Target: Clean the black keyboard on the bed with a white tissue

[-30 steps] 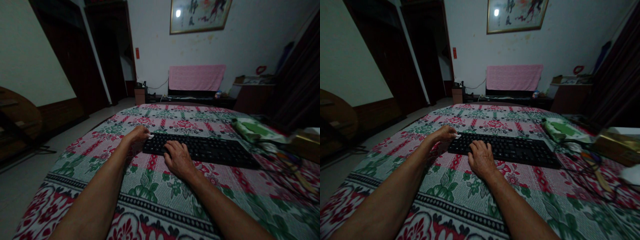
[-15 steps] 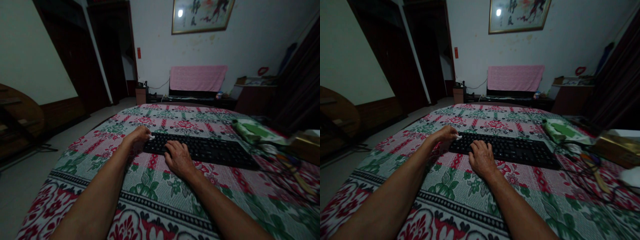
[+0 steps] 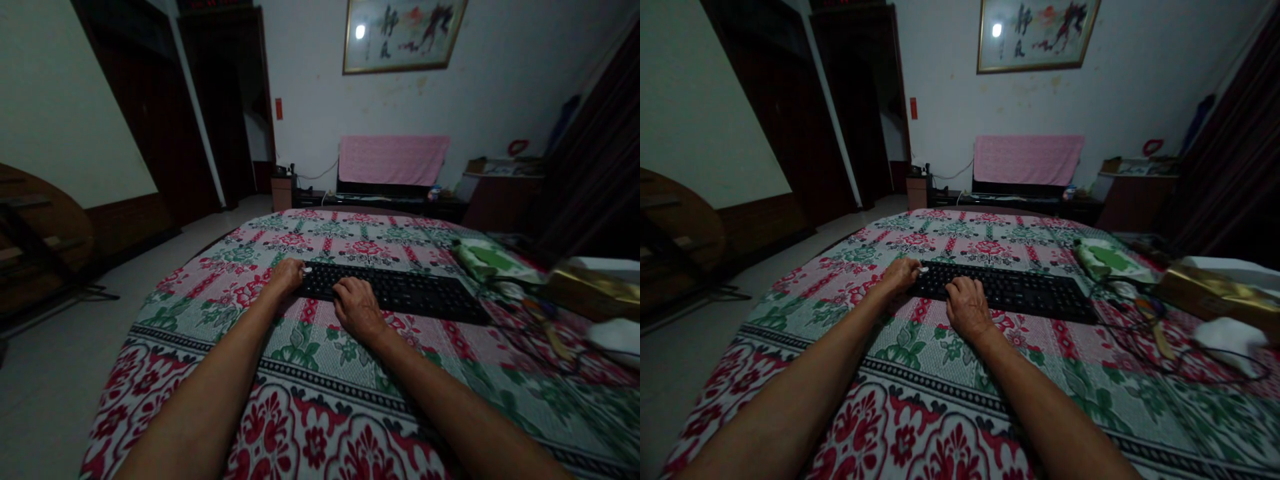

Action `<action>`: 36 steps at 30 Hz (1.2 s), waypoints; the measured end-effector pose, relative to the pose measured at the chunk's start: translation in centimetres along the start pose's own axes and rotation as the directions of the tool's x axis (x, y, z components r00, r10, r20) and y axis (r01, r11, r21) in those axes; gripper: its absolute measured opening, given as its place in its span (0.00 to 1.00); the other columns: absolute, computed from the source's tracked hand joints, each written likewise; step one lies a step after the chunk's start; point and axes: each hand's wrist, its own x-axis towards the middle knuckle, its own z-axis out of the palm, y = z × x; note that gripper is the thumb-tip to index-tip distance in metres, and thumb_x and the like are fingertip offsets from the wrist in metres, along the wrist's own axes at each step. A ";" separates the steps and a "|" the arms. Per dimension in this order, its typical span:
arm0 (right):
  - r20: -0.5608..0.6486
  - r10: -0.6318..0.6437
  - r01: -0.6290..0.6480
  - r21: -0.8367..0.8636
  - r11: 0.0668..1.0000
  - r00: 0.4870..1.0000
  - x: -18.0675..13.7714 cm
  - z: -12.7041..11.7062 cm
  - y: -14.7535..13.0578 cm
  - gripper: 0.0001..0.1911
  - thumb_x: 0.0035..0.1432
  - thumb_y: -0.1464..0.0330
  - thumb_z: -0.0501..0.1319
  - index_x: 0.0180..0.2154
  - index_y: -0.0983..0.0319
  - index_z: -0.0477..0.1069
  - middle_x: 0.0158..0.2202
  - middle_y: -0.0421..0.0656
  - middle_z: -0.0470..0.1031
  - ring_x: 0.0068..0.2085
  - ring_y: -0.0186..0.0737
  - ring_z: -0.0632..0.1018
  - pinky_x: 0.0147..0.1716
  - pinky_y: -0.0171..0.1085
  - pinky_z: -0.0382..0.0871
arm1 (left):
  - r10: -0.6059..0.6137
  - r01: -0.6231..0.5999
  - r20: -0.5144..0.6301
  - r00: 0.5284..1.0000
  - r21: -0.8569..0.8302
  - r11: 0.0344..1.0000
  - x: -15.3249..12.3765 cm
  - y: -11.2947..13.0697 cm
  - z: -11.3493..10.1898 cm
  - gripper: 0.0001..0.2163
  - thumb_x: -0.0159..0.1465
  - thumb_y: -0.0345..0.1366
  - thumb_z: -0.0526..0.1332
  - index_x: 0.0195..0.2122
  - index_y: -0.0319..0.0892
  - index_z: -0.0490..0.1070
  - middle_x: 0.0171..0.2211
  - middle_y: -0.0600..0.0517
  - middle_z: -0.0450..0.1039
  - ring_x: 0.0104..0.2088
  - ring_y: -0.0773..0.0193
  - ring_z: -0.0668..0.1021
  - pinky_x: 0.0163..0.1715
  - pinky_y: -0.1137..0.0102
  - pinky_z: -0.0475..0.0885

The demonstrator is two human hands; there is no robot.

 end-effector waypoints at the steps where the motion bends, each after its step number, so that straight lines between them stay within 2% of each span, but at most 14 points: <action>1: 0.012 -0.017 0.017 -0.013 1.000 1.000 -0.2 -0.2 0.2 0.11 0.56 0.72 0.57 0.42 0.63 0.71 0.43 0.49 0.71 0.45 0.46 0.68 0.46 0.44 0.58 | -0.002 0.002 -0.019 1.000 0.005 1.000 -0.1 0.0 0.2 0.15 0.61 0.33 0.53 0.45 0.43 0.75 0.41 0.44 0.76 0.44 0.57 0.75 0.44 0.68 0.67; 4: 0.022 -0.035 0.035 -0.019 0.999 0.999 -0.9 -0.7 1.2 0.10 0.57 0.73 0.56 0.42 0.61 0.71 0.41 0.47 0.72 0.44 0.44 0.68 0.44 0.42 0.58 | 0.009 -0.009 -0.057 0.998 0.009 1.000 -0.3 -0.2 0.7 0.15 0.62 0.34 0.51 0.45 0.42 0.74 0.43 0.43 0.74 0.45 0.57 0.75 0.45 0.67 0.67; 10: -0.039 0.030 -0.028 0.061 0.998 0.999 -1.6 -0.4 2.1 0.10 0.56 0.73 0.58 0.42 0.61 0.72 0.43 0.47 0.72 0.45 0.43 0.69 0.46 0.43 0.58 | 0.035 -0.035 -0.070 0.997 -0.004 0.999 -0.2 -0.7 1.2 0.15 0.63 0.33 0.51 0.46 0.42 0.73 0.43 0.44 0.73 0.45 0.57 0.74 0.46 0.67 0.66; 18: -0.052 0.035 -0.029 0.109 0.994 0.998 -1.5 -0.5 2.0 0.09 0.56 0.72 0.59 0.39 0.62 0.73 0.39 0.46 0.72 0.42 0.42 0.69 0.44 0.42 0.60 | 0.091 -0.087 0.067 0.994 -0.058 0.995 -0.1 -0.9 -0.7 0.13 0.59 0.32 0.54 0.41 0.42 0.76 0.35 0.47 0.76 0.39 0.59 0.75 0.40 0.69 0.66; 25: -0.047 0.044 -0.038 0.121 0.992 0.998 -1.6 -0.1 2.2 0.09 0.57 0.72 0.58 0.40 0.61 0.73 0.39 0.46 0.72 0.42 0.43 0.69 0.44 0.43 0.60 | 0.107 -0.080 0.224 0.969 -0.126 0.989 0.0 -1.7 -1.9 0.11 0.57 0.33 0.57 0.38 0.41 0.77 0.29 0.50 0.76 0.30 0.64 0.75 0.31 0.73 0.65; 32: -0.046 0.033 -0.027 0.117 0.993 0.998 -1.5 -0.1 2.3 0.09 0.56 0.73 0.58 0.40 0.62 0.72 0.39 0.46 0.72 0.42 0.42 0.69 0.44 0.42 0.59 | 0.103 -0.103 0.182 0.978 -0.012 0.995 0.0 -1.0 -2.0 0.13 0.57 0.34 0.56 0.40 0.42 0.77 0.32 0.48 0.76 0.34 0.62 0.75 0.34 0.72 0.65; 36: -0.052 0.032 -0.026 0.126 0.992 0.998 -1.5 -0.1 2.3 0.07 0.56 0.72 0.58 0.38 0.62 0.71 0.39 0.46 0.72 0.42 0.43 0.69 0.45 0.42 0.58 | 0.129 -0.114 0.223 0.966 -0.078 0.990 -0.1 -1.0 -2.4 0.12 0.58 0.37 0.56 0.38 0.41 0.77 0.30 0.50 0.76 0.31 0.65 0.74 0.31 0.73 0.65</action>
